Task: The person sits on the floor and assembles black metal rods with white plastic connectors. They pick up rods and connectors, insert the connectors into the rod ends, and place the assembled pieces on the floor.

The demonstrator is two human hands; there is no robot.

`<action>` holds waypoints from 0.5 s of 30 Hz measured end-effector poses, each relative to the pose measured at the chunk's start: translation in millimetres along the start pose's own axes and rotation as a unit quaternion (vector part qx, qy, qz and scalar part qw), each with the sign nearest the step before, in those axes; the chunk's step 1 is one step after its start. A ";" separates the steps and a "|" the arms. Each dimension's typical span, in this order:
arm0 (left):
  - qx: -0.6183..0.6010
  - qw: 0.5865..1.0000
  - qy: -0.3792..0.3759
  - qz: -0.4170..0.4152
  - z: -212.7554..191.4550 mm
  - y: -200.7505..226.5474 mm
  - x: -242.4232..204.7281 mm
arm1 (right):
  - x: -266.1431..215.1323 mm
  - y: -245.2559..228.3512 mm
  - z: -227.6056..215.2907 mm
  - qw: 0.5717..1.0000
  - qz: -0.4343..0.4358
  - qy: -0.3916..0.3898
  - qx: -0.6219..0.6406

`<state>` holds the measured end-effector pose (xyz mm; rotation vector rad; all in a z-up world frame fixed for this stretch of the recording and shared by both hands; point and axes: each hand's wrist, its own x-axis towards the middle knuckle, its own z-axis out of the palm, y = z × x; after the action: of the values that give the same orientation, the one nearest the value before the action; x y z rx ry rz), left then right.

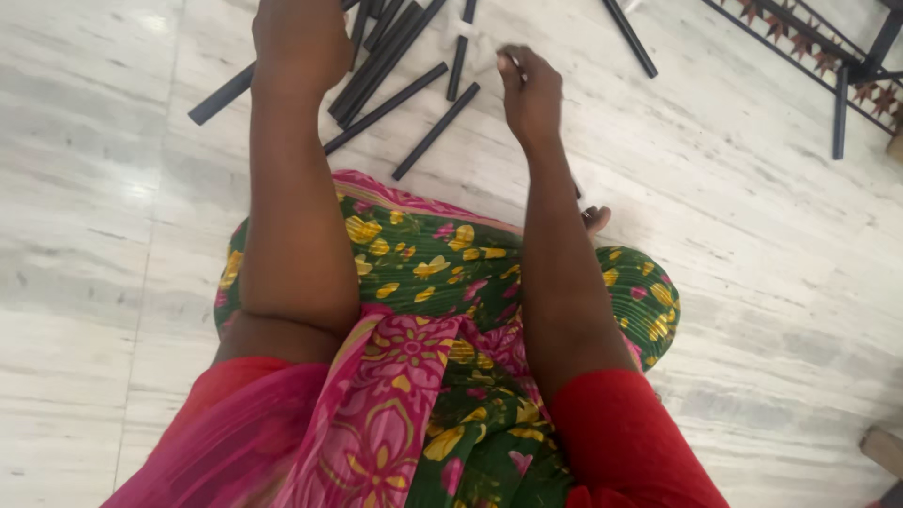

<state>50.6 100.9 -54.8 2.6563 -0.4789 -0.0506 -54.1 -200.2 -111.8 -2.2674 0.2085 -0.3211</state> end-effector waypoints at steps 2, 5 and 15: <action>0.022 0.999 -0.025 -0.015 14.3 -2.4 9.7 | 10.1 16.6 16.5 1.000 0.014 -0.005 0.003; -0.005 1.000 -0.006 -0.007 19.7 -1.0 18.8 | 20.0 39.7 26.8 0.993 0.031 -0.016 -0.114; -0.080 0.996 -0.026 0.024 -16.0 19.1 15.9 | 71.6 146.0 -64.1 0.923 0.169 -0.007 -0.345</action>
<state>61.1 86.0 -31.5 2.4904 -0.5325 -0.1370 -11.4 -359.3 -170.1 -2.8521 0.8016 -0.0419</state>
